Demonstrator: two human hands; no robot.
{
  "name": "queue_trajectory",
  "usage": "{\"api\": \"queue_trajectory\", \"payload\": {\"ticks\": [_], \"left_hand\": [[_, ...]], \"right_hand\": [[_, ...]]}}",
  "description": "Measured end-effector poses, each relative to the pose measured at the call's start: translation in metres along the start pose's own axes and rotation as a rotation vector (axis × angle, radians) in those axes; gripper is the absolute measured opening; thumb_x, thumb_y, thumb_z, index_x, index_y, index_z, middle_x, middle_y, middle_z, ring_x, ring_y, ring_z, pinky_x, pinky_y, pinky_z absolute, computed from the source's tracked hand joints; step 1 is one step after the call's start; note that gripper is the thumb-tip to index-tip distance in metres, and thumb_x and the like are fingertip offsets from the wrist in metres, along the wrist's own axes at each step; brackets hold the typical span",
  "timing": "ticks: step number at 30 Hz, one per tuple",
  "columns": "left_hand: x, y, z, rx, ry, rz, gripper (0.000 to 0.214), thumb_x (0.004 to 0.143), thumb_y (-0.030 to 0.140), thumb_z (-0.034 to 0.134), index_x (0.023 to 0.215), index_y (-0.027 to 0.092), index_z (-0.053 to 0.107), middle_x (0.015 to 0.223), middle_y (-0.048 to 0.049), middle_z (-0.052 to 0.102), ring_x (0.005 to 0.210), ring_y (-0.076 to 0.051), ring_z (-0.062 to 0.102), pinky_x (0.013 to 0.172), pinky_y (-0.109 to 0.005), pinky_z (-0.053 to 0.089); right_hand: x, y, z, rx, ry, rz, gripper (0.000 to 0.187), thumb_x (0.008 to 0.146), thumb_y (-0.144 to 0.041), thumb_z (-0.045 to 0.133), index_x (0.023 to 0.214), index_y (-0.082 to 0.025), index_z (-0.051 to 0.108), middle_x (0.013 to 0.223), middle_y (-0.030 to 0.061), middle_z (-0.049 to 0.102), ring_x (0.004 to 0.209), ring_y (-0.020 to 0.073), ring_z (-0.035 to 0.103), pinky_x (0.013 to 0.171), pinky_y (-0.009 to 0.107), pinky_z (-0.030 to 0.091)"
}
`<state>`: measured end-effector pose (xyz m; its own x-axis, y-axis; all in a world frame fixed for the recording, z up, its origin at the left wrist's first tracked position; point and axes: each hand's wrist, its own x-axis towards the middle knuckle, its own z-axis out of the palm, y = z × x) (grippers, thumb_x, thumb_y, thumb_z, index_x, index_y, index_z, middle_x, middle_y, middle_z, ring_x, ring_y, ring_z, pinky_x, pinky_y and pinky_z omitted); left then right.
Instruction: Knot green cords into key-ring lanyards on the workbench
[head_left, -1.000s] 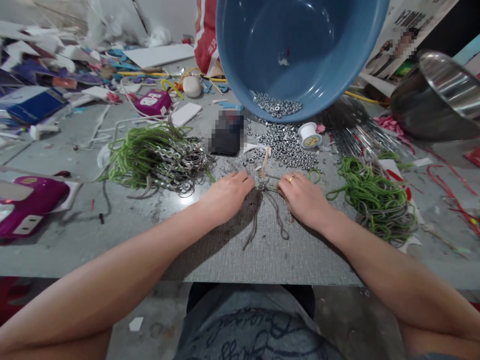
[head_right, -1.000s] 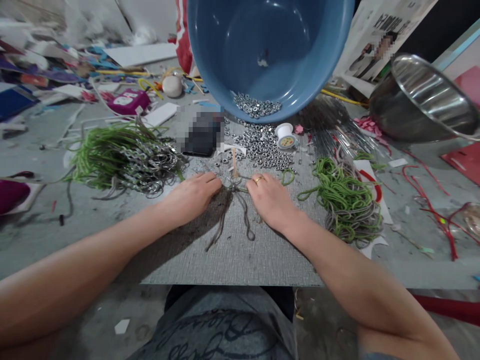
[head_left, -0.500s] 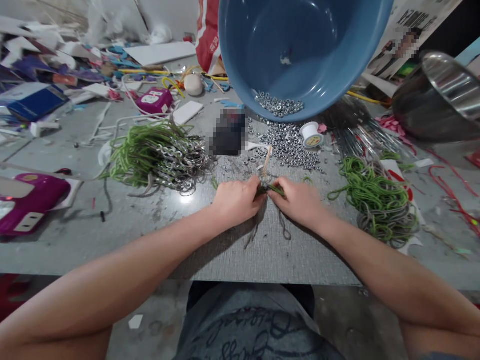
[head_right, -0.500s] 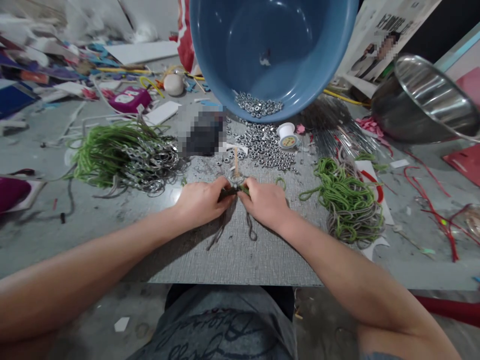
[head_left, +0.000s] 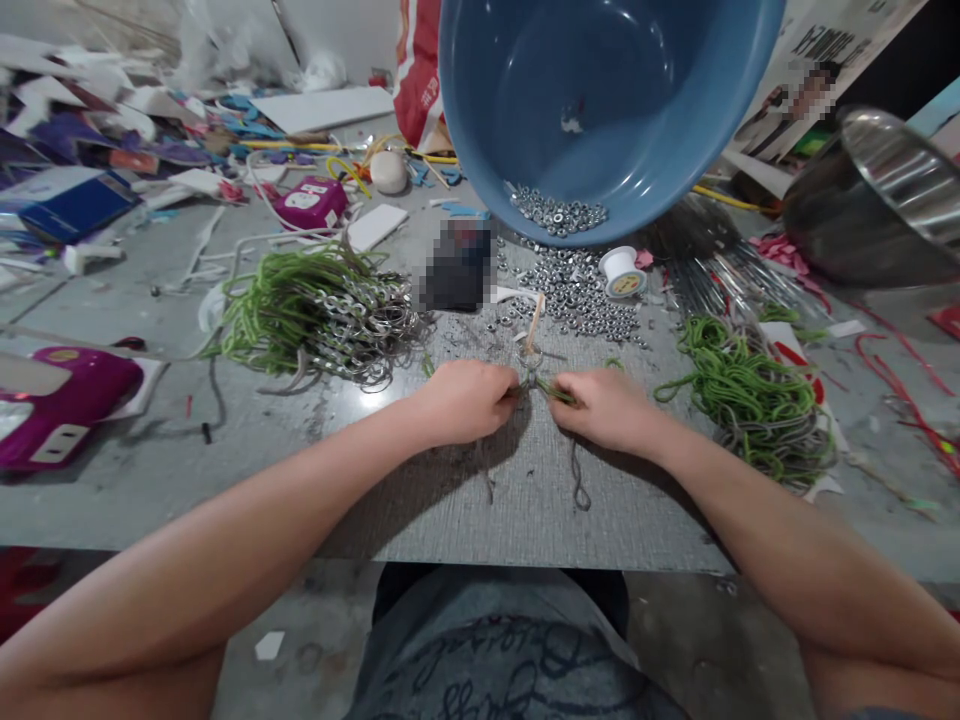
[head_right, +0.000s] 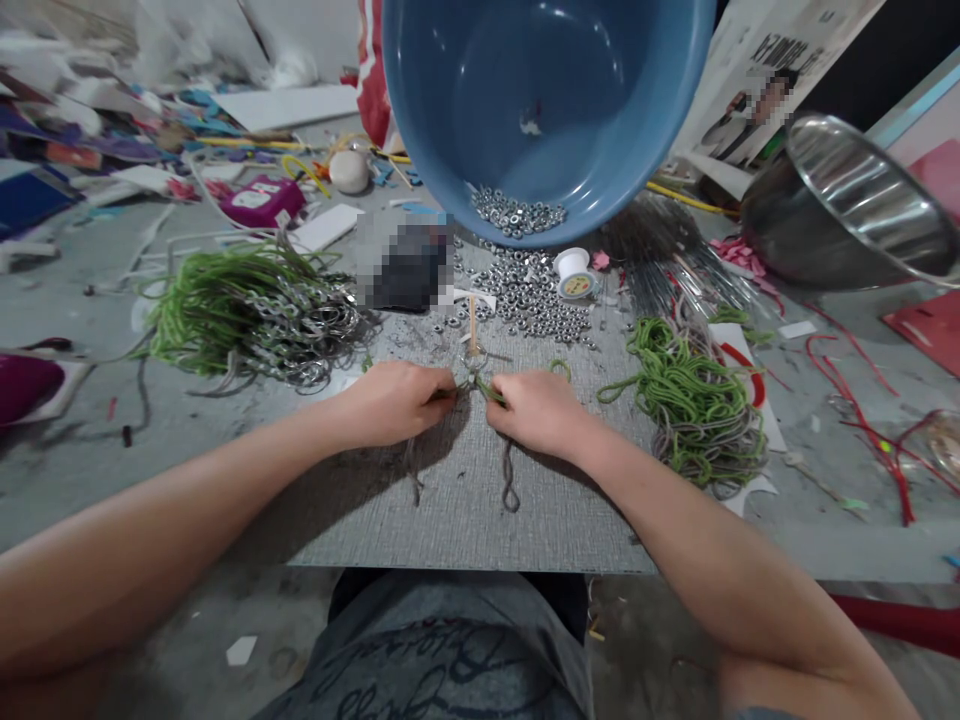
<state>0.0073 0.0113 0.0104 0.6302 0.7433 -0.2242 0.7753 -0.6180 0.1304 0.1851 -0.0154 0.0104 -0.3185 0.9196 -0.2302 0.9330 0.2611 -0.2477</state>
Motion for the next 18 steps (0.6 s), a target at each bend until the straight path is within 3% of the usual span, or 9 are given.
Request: {"api": "queue_trajectory", "payload": {"ticks": [5,8,11,18], "left_hand": [[0.0,-0.003,0.001,-0.005,-0.028,0.021,0.023,0.08,0.026,0.04,0.082,0.019,0.062,0.073,-0.0054,0.066,0.07,-0.02,0.063,0.056,-0.026,0.039],[0.0,0.0,0.005,-0.016,0.05,-0.034,0.029,0.085,0.037,0.038,0.093,0.018,0.059,0.073,-0.0057,0.067,0.069,-0.022,0.063,0.056,-0.027,0.04],[0.0,0.003,0.01,-0.006,0.121,-0.118,0.035,0.09,0.04,0.03,0.104,0.017,0.054,0.071,-0.0068,0.066,0.068,-0.023,0.064,0.057,-0.029,0.042],[0.003,0.004,0.019,0.086,0.137,-0.19,0.029,0.09,0.029,0.03,0.098,0.016,0.054,0.071,-0.0096,0.066,0.066,-0.026,0.065,0.057,-0.033,0.044]], "right_hand": [[-0.001,0.002,0.002,-0.025,0.009,-0.011,0.015,0.077,-0.025,0.047,0.066,-0.019,0.055,0.058,0.0,0.055,0.052,0.0115,0.042,0.049,0.024,0.019],[-0.001,0.003,0.009,-0.025,0.097,0.015,0.028,0.084,-0.039,0.042,0.092,-0.019,0.06,0.067,0.0032,0.062,0.056,0.0151,0.051,0.049,0.024,0.022],[0.0,0.004,0.014,-0.021,0.163,0.06,0.039,0.089,-0.044,0.035,0.113,-0.019,0.054,0.074,0.0054,0.067,0.063,0.0188,0.057,0.052,0.025,0.026],[0.003,0.008,0.018,-0.133,0.215,0.101,0.032,0.091,-0.034,0.034,0.101,-0.022,0.062,0.073,0.0048,0.068,0.064,0.0197,0.06,0.053,0.027,0.023]]}}
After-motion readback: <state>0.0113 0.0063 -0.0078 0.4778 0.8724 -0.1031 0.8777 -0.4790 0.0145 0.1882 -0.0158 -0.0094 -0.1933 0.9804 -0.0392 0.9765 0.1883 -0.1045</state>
